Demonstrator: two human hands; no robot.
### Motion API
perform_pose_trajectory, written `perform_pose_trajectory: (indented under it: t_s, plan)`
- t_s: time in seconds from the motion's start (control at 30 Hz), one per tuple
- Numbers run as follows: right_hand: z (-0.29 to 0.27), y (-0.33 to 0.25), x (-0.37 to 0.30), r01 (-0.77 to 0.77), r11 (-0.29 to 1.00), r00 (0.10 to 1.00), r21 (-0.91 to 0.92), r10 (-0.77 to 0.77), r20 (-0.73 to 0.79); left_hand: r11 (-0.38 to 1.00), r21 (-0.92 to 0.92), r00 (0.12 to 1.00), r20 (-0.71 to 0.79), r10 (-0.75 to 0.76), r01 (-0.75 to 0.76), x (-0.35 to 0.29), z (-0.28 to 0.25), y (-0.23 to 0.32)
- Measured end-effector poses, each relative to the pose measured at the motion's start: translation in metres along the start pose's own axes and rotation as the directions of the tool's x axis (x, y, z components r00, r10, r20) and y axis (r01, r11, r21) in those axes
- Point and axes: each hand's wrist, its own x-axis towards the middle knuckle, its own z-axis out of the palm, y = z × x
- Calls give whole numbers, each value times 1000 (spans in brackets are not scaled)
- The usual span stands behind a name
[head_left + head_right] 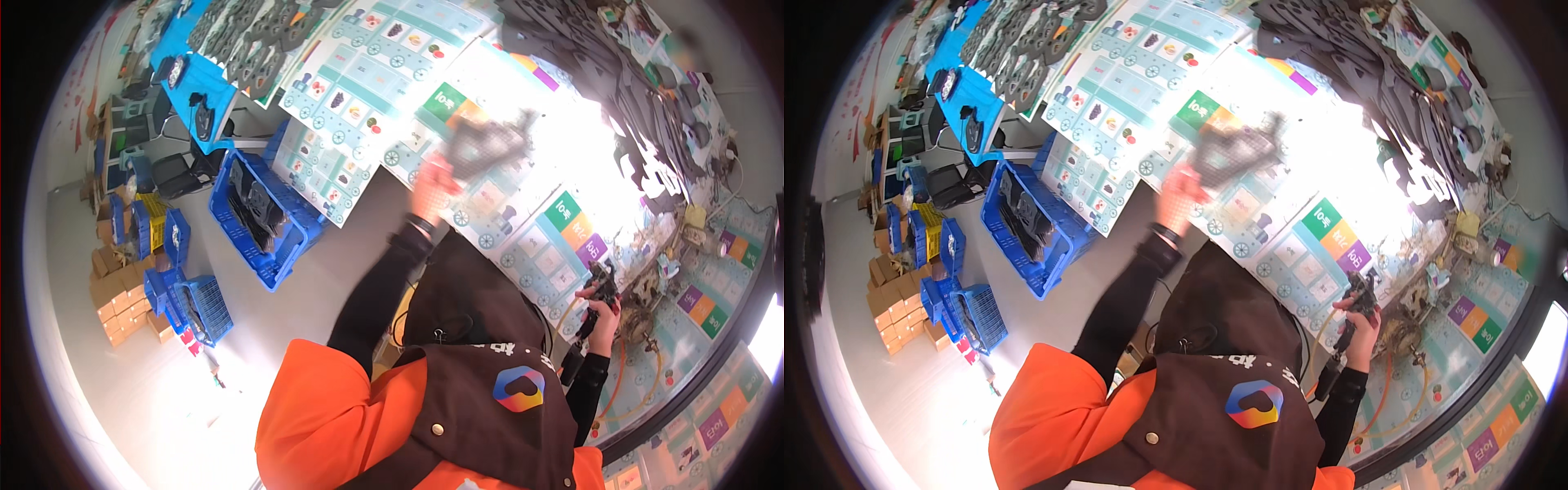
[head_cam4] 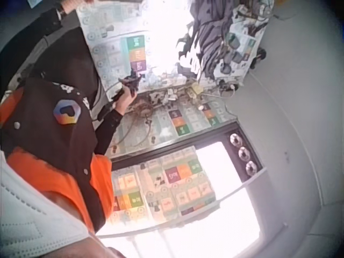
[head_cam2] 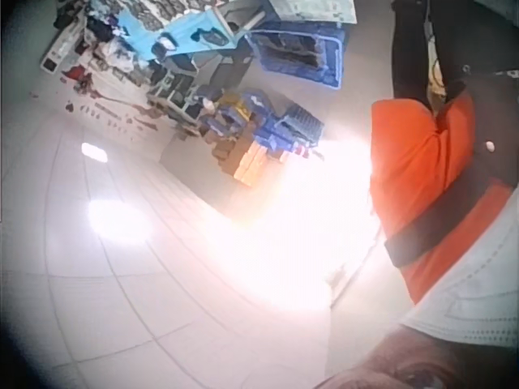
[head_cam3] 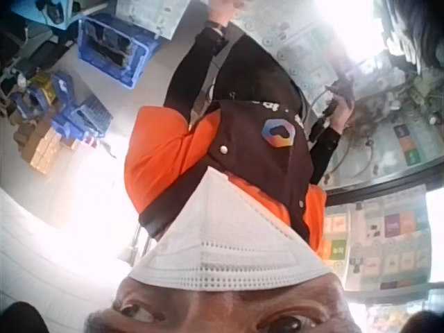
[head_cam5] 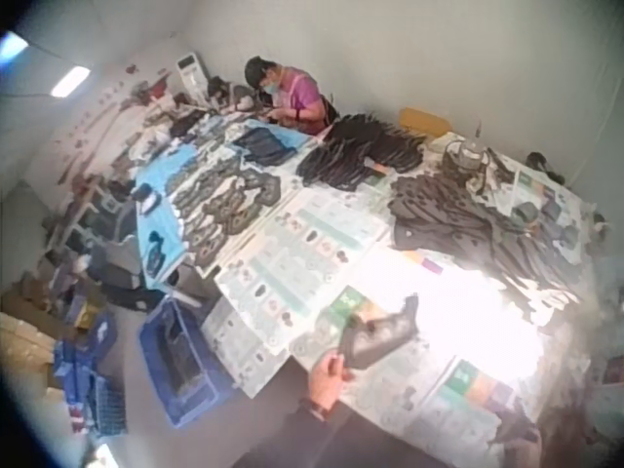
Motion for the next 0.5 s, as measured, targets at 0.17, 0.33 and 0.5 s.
perform_pose_trajectory:
  t_s: [0.17,0.33,0.5]
  plan:
    - [9,-8,4,-30,998,999,-50,31,15,996,-11,855,-514,67,-85,176,-228,14]
    - [13,-6,13,-68,994,987,-83,79,141,-181,941,893,-193,407,286,282,-423,46]
    - [15,8,27,-146,988,983,-54,152,105,278,764,802,-596,-38,582,333,-448,85]
